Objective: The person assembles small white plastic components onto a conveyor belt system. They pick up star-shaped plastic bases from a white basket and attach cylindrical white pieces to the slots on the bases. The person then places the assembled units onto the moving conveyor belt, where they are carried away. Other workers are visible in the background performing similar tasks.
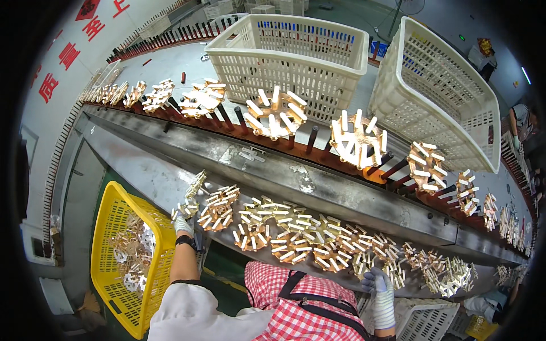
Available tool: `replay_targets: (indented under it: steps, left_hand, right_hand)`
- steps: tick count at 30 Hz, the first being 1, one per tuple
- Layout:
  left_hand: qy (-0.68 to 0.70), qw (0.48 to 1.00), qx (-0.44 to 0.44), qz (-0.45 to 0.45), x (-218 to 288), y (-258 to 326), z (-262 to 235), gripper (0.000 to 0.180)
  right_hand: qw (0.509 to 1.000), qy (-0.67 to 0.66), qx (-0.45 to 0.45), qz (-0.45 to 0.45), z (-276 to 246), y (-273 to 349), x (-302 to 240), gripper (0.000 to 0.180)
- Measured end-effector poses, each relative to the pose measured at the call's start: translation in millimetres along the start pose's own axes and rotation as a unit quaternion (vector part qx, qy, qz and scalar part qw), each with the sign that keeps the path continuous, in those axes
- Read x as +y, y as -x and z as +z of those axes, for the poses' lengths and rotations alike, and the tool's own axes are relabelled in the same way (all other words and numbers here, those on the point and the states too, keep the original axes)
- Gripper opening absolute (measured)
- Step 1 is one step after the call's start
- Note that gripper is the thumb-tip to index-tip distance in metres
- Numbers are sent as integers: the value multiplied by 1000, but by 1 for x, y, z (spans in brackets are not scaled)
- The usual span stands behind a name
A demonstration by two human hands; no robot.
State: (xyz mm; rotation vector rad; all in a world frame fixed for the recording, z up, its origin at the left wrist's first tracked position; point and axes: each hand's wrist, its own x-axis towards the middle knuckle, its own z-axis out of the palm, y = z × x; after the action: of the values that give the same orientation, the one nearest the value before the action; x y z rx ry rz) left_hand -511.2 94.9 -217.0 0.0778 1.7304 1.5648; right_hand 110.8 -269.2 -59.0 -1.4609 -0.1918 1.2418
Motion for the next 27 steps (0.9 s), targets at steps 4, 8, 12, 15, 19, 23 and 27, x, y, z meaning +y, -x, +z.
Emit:
replay_targets:
  steps: [4, 8, 12, 15, 19, 23, 27]
  left_hand:
    - [32, 995, -90, -31, 9, -11, -14, 54]
    - [-508, 754, -190, 370, 23, -27, -53, 65]
    - [-585, 628, -256, 446, 18, 13, -26, 47]
    - [-484, 779, -214, 337, -6, -31, -62, 58]
    - [56, 986, -140, -70, 1, 2, -35, 57]
    - [-146, 984, -85, 62, -5, 5, -11, 55]
    - [-285, 914, -6, 287, 13, 17, -8, 54]
  right_hand:
    - [999, 3, -43, 13, 14, -15, -5, 55]
    - [997, 41, -69, 7, 25, -18, -9, 52]
    - [995, 75, -57, -10, 30, -6, -19, 53]
    - [993, 83, -86, 9, 24, -16, -5, 51]
    - [993, 86, -82, -15, 7, -16, 16, 48]
    - [996, 51, -64, -21, -3, -3, 24, 47]
    - [998, 16, -55, -11, -18, 15, 19, 49]
